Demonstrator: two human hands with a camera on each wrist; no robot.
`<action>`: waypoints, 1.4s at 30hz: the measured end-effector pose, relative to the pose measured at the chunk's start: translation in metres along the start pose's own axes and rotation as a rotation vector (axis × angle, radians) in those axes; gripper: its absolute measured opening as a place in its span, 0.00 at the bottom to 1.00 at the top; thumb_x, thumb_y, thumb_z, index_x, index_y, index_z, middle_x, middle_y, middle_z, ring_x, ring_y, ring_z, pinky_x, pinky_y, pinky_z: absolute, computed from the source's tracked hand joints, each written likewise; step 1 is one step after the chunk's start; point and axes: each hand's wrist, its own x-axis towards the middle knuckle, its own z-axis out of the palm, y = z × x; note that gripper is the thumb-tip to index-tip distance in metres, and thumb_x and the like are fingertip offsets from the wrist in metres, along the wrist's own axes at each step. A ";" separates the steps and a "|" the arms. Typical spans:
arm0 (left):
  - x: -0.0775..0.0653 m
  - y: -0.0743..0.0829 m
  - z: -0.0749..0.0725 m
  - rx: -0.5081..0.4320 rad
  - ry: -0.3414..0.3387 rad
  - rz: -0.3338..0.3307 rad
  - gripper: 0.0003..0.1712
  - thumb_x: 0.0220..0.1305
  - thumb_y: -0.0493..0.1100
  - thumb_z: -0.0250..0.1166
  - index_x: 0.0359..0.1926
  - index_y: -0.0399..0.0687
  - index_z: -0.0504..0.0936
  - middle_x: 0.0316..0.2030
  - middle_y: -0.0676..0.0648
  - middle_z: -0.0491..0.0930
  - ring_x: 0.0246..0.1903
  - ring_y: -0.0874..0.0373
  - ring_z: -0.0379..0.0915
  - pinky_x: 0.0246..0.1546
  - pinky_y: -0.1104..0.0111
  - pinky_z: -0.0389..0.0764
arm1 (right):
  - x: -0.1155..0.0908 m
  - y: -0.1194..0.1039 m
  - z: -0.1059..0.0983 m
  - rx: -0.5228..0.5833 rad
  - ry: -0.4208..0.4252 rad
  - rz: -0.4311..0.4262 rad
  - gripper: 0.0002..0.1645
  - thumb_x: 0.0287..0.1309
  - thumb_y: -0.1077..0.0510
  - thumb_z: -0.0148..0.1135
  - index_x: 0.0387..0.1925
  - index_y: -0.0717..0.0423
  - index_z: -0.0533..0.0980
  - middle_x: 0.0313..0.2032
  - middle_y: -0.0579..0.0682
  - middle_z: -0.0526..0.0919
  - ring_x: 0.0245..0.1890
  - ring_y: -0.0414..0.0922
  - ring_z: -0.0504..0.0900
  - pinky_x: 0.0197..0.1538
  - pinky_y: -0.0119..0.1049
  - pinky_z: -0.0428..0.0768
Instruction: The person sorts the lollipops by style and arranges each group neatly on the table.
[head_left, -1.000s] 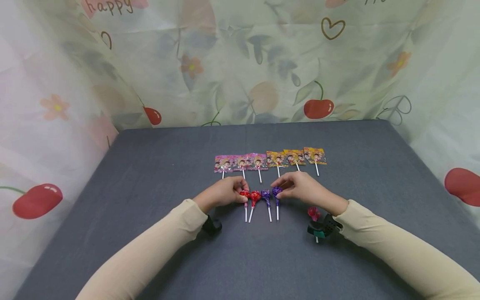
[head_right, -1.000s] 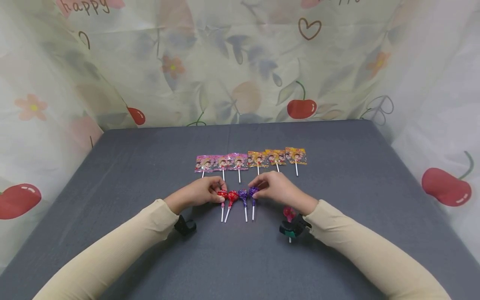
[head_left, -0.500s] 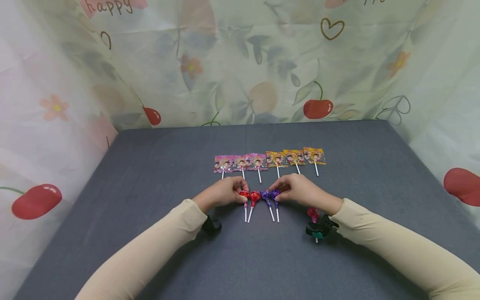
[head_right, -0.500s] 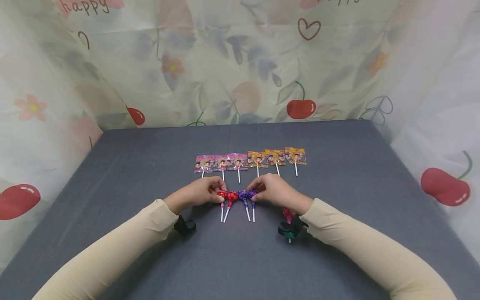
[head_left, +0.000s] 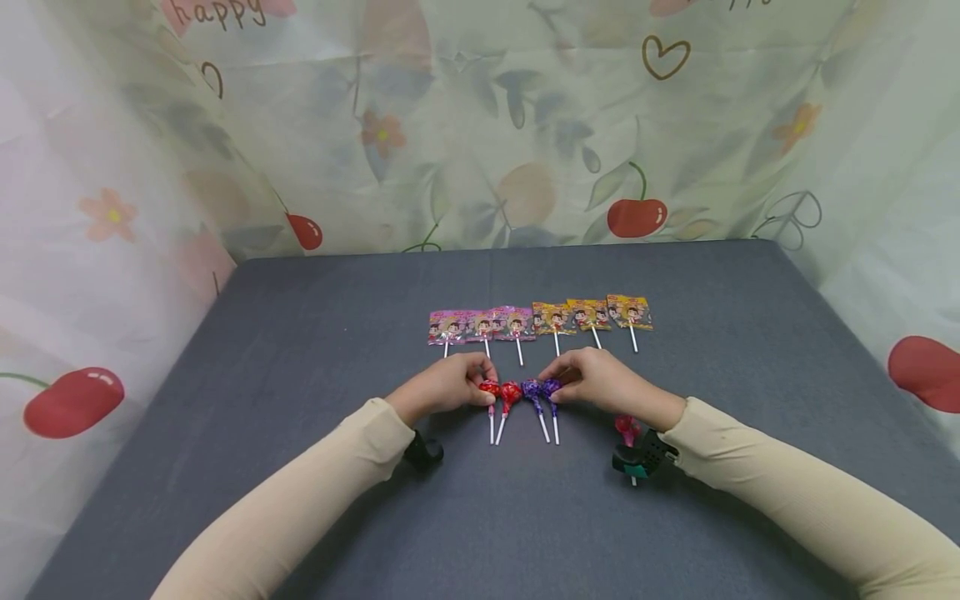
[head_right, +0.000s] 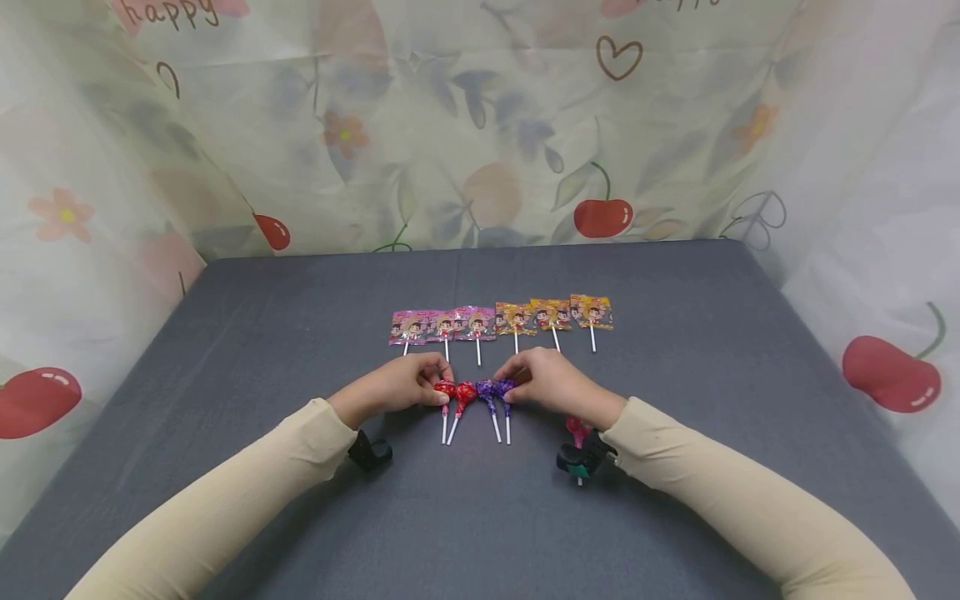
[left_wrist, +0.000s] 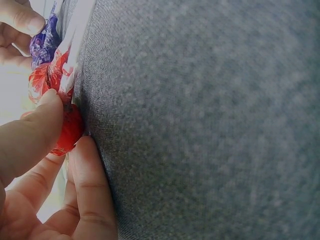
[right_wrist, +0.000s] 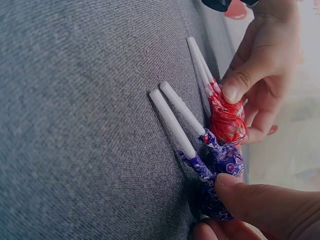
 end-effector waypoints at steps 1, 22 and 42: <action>0.000 0.000 0.000 0.001 0.001 0.002 0.12 0.58 0.40 0.70 0.41 0.49 0.77 0.26 0.51 0.70 0.26 0.59 0.63 0.28 0.70 0.63 | 0.000 0.000 0.000 -0.001 -0.002 0.000 0.15 0.56 0.62 0.68 0.46 0.57 0.82 0.46 0.53 0.85 0.46 0.46 0.83 0.50 0.44 0.79; -0.001 0.000 0.001 -0.012 -0.007 -0.003 0.12 0.58 0.40 0.70 0.41 0.49 0.77 0.26 0.51 0.70 0.25 0.60 0.63 0.27 0.70 0.63 | -0.019 0.003 -0.008 0.206 0.075 0.022 0.35 0.58 0.57 0.68 0.65 0.57 0.66 0.59 0.60 0.75 0.58 0.56 0.76 0.53 0.46 0.78; 0.000 0.000 -0.001 -0.003 -0.011 -0.012 0.11 0.59 0.41 0.69 0.42 0.50 0.77 0.27 0.51 0.70 0.26 0.59 0.63 0.28 0.69 0.64 | -0.080 0.036 -0.019 0.202 0.072 -0.014 0.38 0.56 0.51 0.69 0.65 0.60 0.67 0.61 0.62 0.74 0.59 0.59 0.73 0.54 0.44 0.77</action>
